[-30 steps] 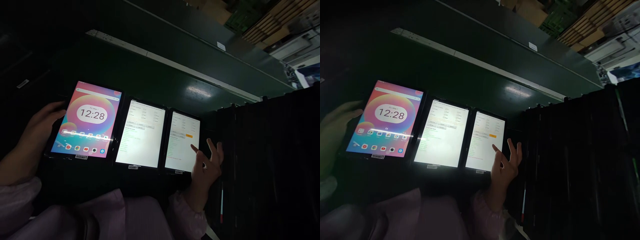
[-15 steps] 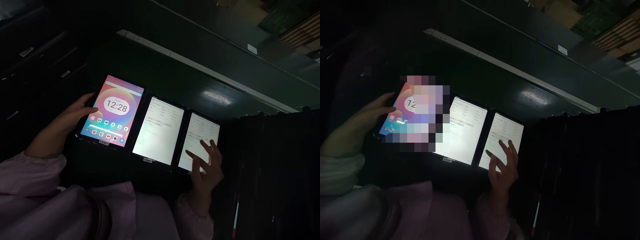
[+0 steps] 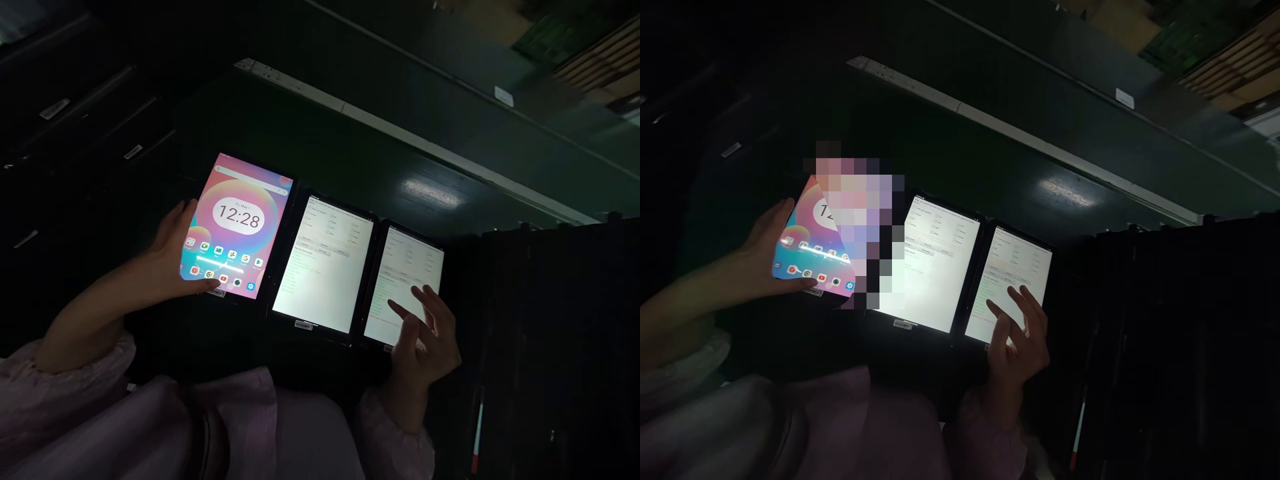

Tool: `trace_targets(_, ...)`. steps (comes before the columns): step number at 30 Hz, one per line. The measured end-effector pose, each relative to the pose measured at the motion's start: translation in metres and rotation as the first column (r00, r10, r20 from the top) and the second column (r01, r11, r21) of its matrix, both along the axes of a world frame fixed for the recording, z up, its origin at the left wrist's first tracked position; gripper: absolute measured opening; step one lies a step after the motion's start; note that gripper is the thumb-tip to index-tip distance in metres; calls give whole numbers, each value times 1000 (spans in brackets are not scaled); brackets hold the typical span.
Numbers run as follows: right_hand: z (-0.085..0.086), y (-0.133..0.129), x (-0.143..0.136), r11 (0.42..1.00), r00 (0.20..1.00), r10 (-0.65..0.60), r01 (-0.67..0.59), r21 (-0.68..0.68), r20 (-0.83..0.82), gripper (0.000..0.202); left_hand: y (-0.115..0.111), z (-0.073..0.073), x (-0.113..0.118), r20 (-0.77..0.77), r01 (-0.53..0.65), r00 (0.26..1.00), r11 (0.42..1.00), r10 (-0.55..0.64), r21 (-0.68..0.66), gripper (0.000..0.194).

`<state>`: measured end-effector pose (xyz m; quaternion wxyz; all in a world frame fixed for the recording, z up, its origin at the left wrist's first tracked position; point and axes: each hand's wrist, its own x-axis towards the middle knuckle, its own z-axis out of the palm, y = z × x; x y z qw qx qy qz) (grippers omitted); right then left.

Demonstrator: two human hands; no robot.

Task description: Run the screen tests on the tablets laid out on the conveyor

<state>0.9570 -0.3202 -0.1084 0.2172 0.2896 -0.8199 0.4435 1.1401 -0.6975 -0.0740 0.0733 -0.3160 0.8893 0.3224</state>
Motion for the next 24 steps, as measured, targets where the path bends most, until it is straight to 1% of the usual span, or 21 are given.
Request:
trace_targets(4, 0, -3, 1, 997, 999, -42, 40, -60, -28, 18, 11, 3, -6, -56, -81, 995, 996, 79, -27, 135)
trace_targets(7, -1, -7, 6, 993, 996, -90, 88, -81, -20, 20, 19, 5, -8, -88, -152, 985, 988, 152, -1, 130)
trace_targets(9, -3, -9, 9, 993, 997, -79, 77, -89, -9, 20, 20, 4, -8, -92, -168, 981, 986, 169, 17, 129)
trace_targets(11, -4, -11, 12, 995, 998, -62, 61, -79, -9, 20, 17, 2, -6, -114, -151, 981, 988, 154, 39, 128)
trace_targets(13, -4, -12, 14, 995, 997, -75, 74, -66, -17, 22, 9, 0, -3, -140, -146, 978, 985, 158, 90, 128)
trace_targets(15, -4, -13, 15, 993, 994, -111, 110, -51, -7, 25, 1, -1, -1, -150, -188, 965, 966, 215, 180, 127)
trace_targets(16, -3, -13, 16, 991, 992, -123, 123, -53, 2, 26, -2, -2, -1, -151, -220, 954, 949, 258, 228, 122)
trace_targets(18, -2, -15, 18, 987, 990, -138, 141, -76, 39, 25, -5, -1, -2, -148, -287, 928, 909, 342, 302, 106)
trace_targets(20, 1, -17, 20, 978, 984, -162, 170, -117, 80, 24, -4, 1, -4, -137, -340, 906, 882, 400, 327, 90)
trace_targets(22, 2, -18, 22, 970, 978, -181, 195, -144, 102, 26, -1, 4, -8, -126, -361, 901, 879, 415, 310, 86)
trace_targets(24, 4, -19, 23, 970, 977, -187, 201, -138, 103, 28, 2, 7, -12, -120, -364, 905, 889, 407, 277, 88)
